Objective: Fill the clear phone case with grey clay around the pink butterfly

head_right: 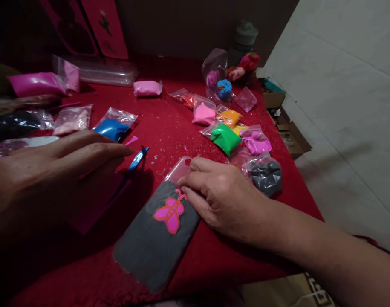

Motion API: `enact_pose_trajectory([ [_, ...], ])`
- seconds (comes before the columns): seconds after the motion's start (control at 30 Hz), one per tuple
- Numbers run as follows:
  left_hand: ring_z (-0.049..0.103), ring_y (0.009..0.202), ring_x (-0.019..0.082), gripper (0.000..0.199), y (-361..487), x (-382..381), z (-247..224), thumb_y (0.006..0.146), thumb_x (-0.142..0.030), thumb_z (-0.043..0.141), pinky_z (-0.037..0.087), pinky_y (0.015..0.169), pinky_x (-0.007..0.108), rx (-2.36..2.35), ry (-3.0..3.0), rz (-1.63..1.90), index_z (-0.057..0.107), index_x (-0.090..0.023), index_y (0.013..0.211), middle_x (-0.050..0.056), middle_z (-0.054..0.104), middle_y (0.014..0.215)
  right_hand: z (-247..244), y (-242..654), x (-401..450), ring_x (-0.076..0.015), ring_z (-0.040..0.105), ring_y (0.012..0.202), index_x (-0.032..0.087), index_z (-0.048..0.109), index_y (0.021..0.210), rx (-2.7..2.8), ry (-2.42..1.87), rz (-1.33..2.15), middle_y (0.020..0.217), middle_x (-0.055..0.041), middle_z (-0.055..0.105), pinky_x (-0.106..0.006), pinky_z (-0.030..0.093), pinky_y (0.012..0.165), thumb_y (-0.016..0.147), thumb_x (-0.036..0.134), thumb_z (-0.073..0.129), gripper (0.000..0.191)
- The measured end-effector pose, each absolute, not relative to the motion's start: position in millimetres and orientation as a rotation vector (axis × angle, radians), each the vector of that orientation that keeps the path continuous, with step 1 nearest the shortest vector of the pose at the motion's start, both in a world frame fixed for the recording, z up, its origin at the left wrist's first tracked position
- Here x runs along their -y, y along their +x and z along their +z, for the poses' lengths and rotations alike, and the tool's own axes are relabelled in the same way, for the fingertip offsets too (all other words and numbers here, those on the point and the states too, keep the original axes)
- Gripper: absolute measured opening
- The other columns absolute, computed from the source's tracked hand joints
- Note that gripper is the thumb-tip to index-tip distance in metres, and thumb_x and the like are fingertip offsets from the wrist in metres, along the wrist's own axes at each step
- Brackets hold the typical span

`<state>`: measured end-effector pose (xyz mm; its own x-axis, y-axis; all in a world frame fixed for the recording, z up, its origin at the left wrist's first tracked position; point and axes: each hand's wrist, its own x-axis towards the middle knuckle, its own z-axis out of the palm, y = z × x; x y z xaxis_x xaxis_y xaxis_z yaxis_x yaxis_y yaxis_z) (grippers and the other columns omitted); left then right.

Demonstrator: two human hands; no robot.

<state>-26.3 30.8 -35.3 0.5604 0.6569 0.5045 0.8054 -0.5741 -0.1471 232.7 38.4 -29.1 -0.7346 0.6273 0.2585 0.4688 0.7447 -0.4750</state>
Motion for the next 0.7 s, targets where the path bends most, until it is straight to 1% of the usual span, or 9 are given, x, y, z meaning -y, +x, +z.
enact_pose_trajectory([
  [0.13, 0.059, 0.055, 0.018, 0.033, -26.6, -32.8, -33.7, 0.1, -0.021, 0.032, 0.04, 0.041, 0.028, 1.098, -2.424, -0.504, 0.063, -0.018, 0.09, 0.004, 0.062, 0.072, -29.2, 232.3, -37.5, -0.0105, 0.061, 0.075, 0.007, 0.074, 0.1, 2.552, -0.823, 0.492, 0.085, -0.0074, 0.066, -0.019, 0.047, 0.067, 0.09, 0.007, 0.057, 0.02],
  [0.27, 0.062, 0.055, 0.02, 0.032, -28.3, -33.8, -34.2, 0.1, -0.022, 0.032, 0.04, 0.04, 0.029, 1.112, -2.437, -0.488, 0.063, -0.019, 0.094, 0.006, 0.064, 0.075, -30.4, 234.2, -34.8, -0.0132, 0.063, 0.074, 0.009, 0.074, 0.101, 2.598, -0.816, 0.417, 0.086, -0.008, 0.067, -0.022, 0.049, 0.064, 0.09, 0.01, 0.056, 0.021],
  [0.4, 0.064, 0.054, 0.022, 0.032, -31.3, -33.4, -34.9, 0.099, -0.023, 0.031, 0.04, 0.037, 0.029, 1.12, -2.459, -0.479, 0.063, -0.018, 0.094, 0.008, 0.065, 0.077, -31.8, 238.2, -30.4, -0.0165, 0.062, 0.075, 0.01, 0.072, 0.109, 2.666, -0.818, 0.356, 0.089, -0.0094, 0.066, -0.027, 0.051, 0.063, 0.09, 0.011, 0.052, 0.027],
  [0.5, 0.064, 0.054, 0.022, 0.029, -32.0, -33.8, -34.7, 0.098, -0.022, 0.032, 0.04, 0.036, 0.029, 1.098, -2.484, -0.481, 0.06, -0.019, 0.092, 0.007, 0.065, 0.076, -32.3, 239.6, -28.5, -0.0177, 0.061, 0.077, 0.01, 0.069, 0.115, 2.695, -0.827, 0.384, 0.092, -0.0099, 0.066, -0.028, 0.051, 0.063, 0.09, 0.01, 0.051, 0.03],
  [0.6, 0.063, 0.055, 0.022, 0.031, -30.7, -34.1, -35.3, 0.099, -0.022, 0.029, 0.041, 0.039, 0.03, 1.143, -2.479, -0.507, 0.058, -0.021, 0.088, 0.006, 0.062, 0.075, -31.3, 239.1, -29.6, -0.0166, 0.062, 0.081, 0.011, 0.067, 0.119, 2.674, -0.843, 0.452, 0.096, -0.0092, 0.066, -0.026, 0.05, 0.065, 0.091, 0.009, 0.051, 0.033],
  [0.7, 0.061, 0.056, 0.021, 0.031, -30.2, -33.6, -36.5, 0.1, -0.025, 0.029, 0.037, 0.039, 0.029, 1.174, -2.479, -0.529, 0.056, -0.022, 0.084, 0.005, 0.06, 0.073, -29.1, 238.3, -31.8, -0.013, 0.062, 0.087, 0.011, 0.065, 0.122, 2.621, -0.82, 0.535, 0.097, -0.0079, 0.065, -0.021, 0.049, 0.071, 0.09, 0.005, 0.051, 0.036],
])
